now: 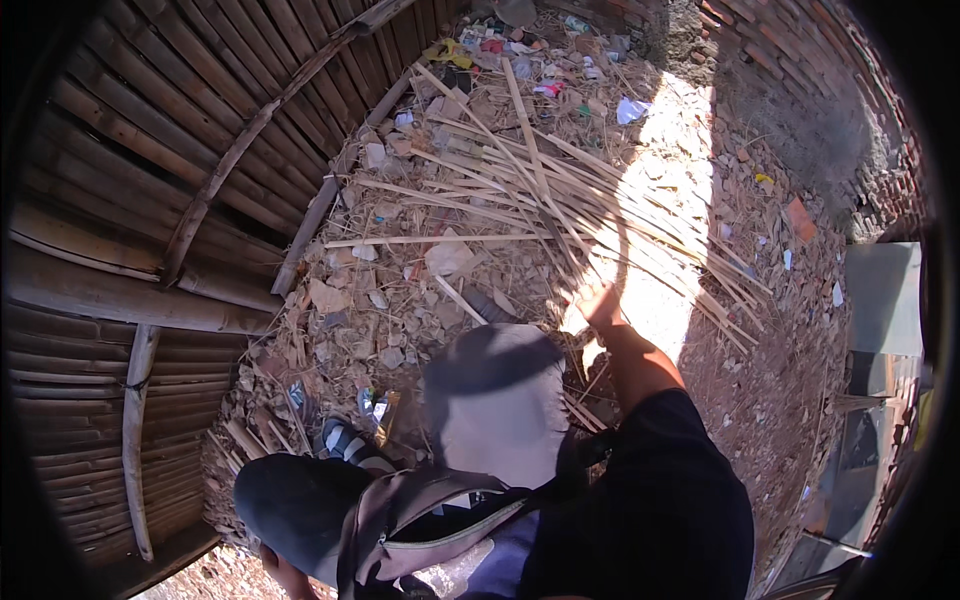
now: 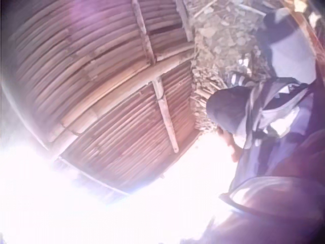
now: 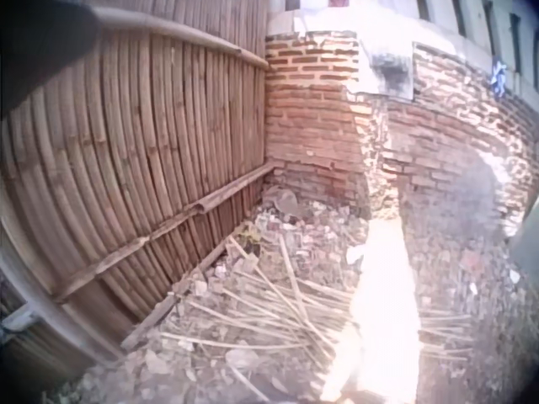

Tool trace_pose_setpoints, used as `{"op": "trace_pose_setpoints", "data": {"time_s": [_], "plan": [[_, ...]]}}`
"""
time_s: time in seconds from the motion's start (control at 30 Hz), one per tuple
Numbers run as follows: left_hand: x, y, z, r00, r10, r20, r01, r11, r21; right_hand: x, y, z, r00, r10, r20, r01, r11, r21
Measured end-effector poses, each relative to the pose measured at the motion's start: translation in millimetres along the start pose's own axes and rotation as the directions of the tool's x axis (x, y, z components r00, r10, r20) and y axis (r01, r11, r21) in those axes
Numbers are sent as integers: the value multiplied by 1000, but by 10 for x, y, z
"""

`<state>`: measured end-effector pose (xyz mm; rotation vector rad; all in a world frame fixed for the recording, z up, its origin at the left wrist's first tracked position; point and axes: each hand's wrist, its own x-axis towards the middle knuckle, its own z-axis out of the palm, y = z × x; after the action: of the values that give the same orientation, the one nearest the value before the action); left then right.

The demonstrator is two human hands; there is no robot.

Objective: The person strips thin layers from a bamboo slat using a large knife, repeatedly drawing the blade along the length of the wood while holding it by hand.

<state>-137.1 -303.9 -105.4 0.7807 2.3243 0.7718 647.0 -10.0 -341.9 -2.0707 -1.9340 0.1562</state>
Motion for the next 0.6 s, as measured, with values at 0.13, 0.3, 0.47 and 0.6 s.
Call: {"op": "trace_pose_setpoints", "data": {"time_s": [0.13,0.3,0.47,0.6], "plan": [[-109,-235,-1,991,25,-134,-46,986,-158,3,-301,2,980,8,-198,-1,999,36],[-50,-109,156,998,-45,-46,44,999,-11,-210,-185,431,997,-49,-55,60,975,214],[84,-65,338,998,-56,24,55,998,37,-550,-3,846,1000,-5,-14,7,986,169],[-77,-165,250,995,-99,4,98,992,73,-527,-420,347,966,37,257,-71,989,126]]}}
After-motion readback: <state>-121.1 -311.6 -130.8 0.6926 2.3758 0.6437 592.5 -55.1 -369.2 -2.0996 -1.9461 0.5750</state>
